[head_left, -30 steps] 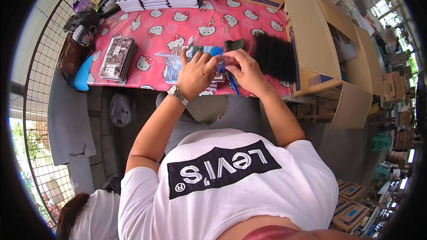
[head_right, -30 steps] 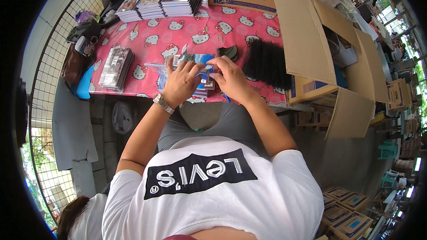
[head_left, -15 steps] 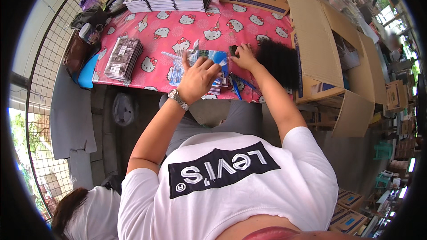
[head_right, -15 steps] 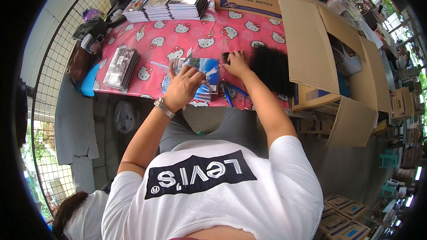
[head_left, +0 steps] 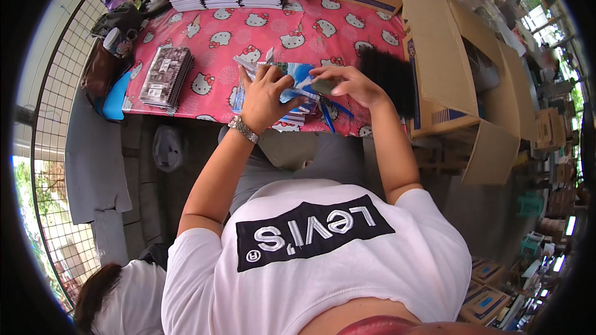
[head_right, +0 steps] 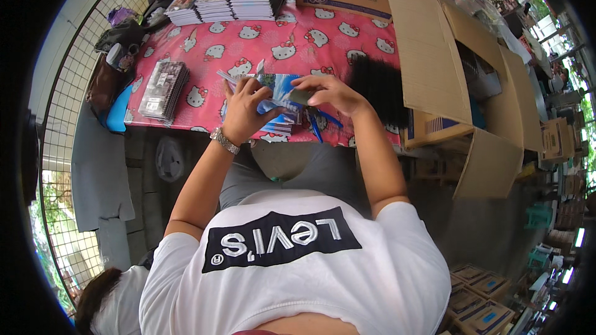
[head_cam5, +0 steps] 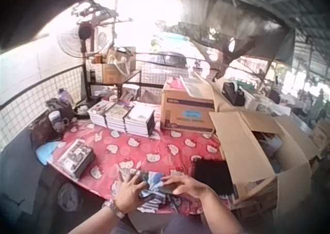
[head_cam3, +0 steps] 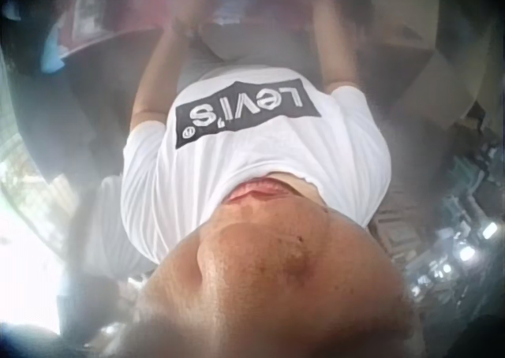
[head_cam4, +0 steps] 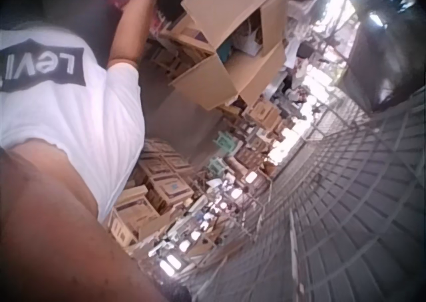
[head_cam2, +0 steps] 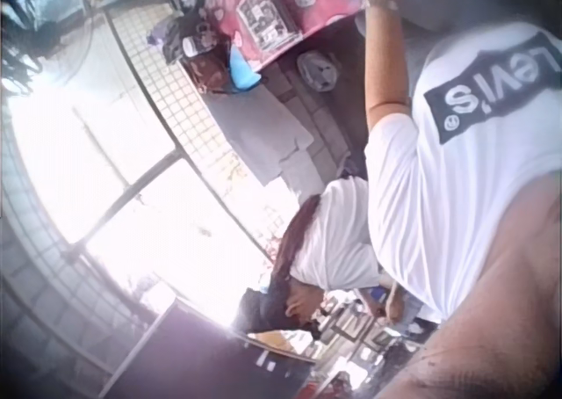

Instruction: The person assembles spiral notebooks by inserting a black plastic coil through the pre-punched holes of a stack of pages and a cover, then uses a blue tool to trim and crimp the ends of the coil.

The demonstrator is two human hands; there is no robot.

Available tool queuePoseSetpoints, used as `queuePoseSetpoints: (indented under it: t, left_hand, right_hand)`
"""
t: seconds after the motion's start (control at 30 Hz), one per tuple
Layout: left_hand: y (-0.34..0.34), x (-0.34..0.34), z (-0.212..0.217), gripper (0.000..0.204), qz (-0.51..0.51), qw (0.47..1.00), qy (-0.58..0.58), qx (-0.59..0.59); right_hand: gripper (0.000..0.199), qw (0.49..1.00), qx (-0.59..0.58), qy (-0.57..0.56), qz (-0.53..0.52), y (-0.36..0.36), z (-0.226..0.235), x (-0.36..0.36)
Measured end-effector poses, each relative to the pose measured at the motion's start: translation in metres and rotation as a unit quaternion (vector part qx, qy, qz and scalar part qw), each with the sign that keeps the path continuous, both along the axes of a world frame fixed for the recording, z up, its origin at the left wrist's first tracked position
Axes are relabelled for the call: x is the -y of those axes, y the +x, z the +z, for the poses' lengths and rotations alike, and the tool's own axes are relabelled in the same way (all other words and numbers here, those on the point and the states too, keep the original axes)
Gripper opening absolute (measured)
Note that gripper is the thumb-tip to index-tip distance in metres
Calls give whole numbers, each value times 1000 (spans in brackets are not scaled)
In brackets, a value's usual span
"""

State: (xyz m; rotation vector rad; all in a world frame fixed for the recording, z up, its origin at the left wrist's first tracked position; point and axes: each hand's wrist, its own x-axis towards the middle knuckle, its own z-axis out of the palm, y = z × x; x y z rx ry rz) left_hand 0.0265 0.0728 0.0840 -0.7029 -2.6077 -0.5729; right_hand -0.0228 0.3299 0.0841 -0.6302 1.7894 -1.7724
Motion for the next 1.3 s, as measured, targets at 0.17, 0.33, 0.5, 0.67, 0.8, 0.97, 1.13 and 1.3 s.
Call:
queuePoseSetpoints:
  t: [0.17,0.33,0.5,0.67,0.8,0.97,1.13,1.3]
  left_hand:
    - [-13,5,7,39,-20,999,-25,43]
    - [-16,12,10,38,-60,997,-21,52]
    - [-21,16,9,34,-78,994,-34,66]
    - [-19,17,10,35,-70,994,-28,80]
    - [-18,18,8,36,-72,995,-12,61]
    - [-17,20,10,37,-66,995,0,75]
    - [-20,18,11,44,-30,997,1,76]
    - [-43,44,4,43,-33,997,44,45]
  right_hand:
    - [64,998,-7,-36,44,0,4,5]
    - [58,999,-31,-20,19,4,15,18]
    - [50,973,11,-204,107,5,22,18]
    - [52,964,34,-235,117,5,22,23]
    - [53,994,-81,58,34,-2,22,27]
    - [59,998,-16,-17,60,-5,18,30]
    - [50,997,-26,70,32,-14,19,36]
    - [58,967,43,-232,94,-20,12,43]
